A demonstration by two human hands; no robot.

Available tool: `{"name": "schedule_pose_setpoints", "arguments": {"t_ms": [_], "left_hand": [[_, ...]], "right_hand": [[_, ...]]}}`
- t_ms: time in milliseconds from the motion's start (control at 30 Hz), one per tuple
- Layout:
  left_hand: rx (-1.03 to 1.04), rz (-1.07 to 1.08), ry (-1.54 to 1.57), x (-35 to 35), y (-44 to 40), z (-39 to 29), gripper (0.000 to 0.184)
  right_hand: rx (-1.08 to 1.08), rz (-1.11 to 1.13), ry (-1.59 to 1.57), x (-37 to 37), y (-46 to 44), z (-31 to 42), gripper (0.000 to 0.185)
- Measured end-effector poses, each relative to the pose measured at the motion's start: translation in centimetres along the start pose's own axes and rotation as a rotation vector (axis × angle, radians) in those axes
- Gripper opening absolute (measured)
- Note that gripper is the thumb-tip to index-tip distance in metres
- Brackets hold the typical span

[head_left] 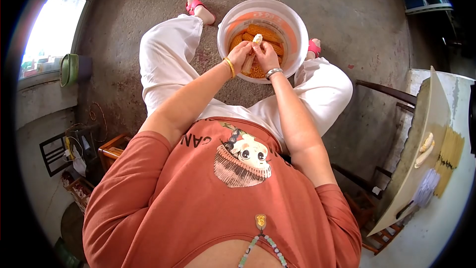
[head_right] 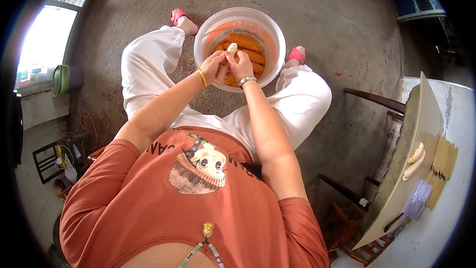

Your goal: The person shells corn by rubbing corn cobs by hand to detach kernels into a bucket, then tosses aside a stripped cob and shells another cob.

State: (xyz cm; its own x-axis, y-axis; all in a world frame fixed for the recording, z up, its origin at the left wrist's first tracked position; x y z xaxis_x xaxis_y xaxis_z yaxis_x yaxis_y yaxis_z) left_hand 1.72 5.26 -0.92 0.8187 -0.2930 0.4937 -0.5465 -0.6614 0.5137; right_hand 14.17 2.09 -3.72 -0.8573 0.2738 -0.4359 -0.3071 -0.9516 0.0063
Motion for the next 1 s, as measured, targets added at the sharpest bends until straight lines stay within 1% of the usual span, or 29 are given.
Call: {"name": "schedule_pose_setpoints", "arguments": {"t_ms": [33, 133, 167, 267, 300, 400, 500, 600, 700, 800, 900, 1000], "left_hand": [[-0.011, -0.02, 0.032, 0.3, 0.2, -0.4, 0.029], [-0.074, -0.065, 0.04, 0.1, -0.2, -0.6, 0.037], [-0.099, -0.077, 0.027, -0.1, -0.5, -0.5, 0.04], [-0.08, -0.224, -0.24, 0.8, 0.2, -1.2, 0.046], [-0.037, -0.206, -0.232, 1.2, 0.6, -1.5, 0.042], [-0.093, -0.149, -0.175, 0.3, -0.1, -0.8, 0.039], [-0.132, -0.184, -0.104, 0.1, -0.2, -1.0, 0.034], [-0.088, -0.317, -0.059, 0.1, -0.7, -0.6, 0.029], [-0.071, -0.252, -0.16, -0.8, -1.4, 0.1, 0.031], [-0.088, -0.177, -0.163, -1.2, -1.6, 0.5, 0.034], [-0.088, -0.23, -0.297, -0.9, -1.5, 0.7, 0.035], [-0.067, -0.271, -0.356, -0.7, -1.2, 0.6, 0.035]], "right_hand": [[-0.022, -0.02, 0.02, -0.2, 0.1, 0.7, 0.051], [0.069, 0.112, -0.027, -1.3, 1.2, 4.3, 0.05], [0.03, 0.132, -0.067, -1.1, 1.4, 4.2, 0.045], [0.088, 0.227, 0.25, -1.3, 1.4, 4.5, 0.04], [0.07, 0.247, 0.212, -1.5, 1.5, 5.4, 0.036], [-0.046, 0.249, 0.304, -1.3, 1.9, 5.2, 0.036], [-0.022, 0.132, 0.383, -1.3, 2.2, 5.0, 0.038], [0.029, 0.224, 0.537, -1.5, 2.1, 5.4, 0.043], [0.041, 0.248, 0.493, -1.2, 2.1, 4.9, 0.044], [0.011, 0.212, 0.432, -0.9, 2.1, 4.2, 0.041], [-0.041, 0.217, 0.481, -0.2, 1.9, 2.7, 0.04], [-0.064, 0.211, 0.486, -0.2, 1.6, 2.2, 0.043]]}}
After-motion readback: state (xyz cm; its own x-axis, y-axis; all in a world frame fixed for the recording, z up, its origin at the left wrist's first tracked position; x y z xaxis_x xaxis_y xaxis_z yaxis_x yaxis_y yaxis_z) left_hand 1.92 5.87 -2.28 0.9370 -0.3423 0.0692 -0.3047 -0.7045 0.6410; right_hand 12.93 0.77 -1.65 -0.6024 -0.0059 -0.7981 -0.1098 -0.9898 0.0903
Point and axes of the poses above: each hand's wrist, its own y-axis away from the middle knuckle, its own x-axis out of the palm, z = x × y, the point moved 2 cm from there along -y, towards the middle knuckle
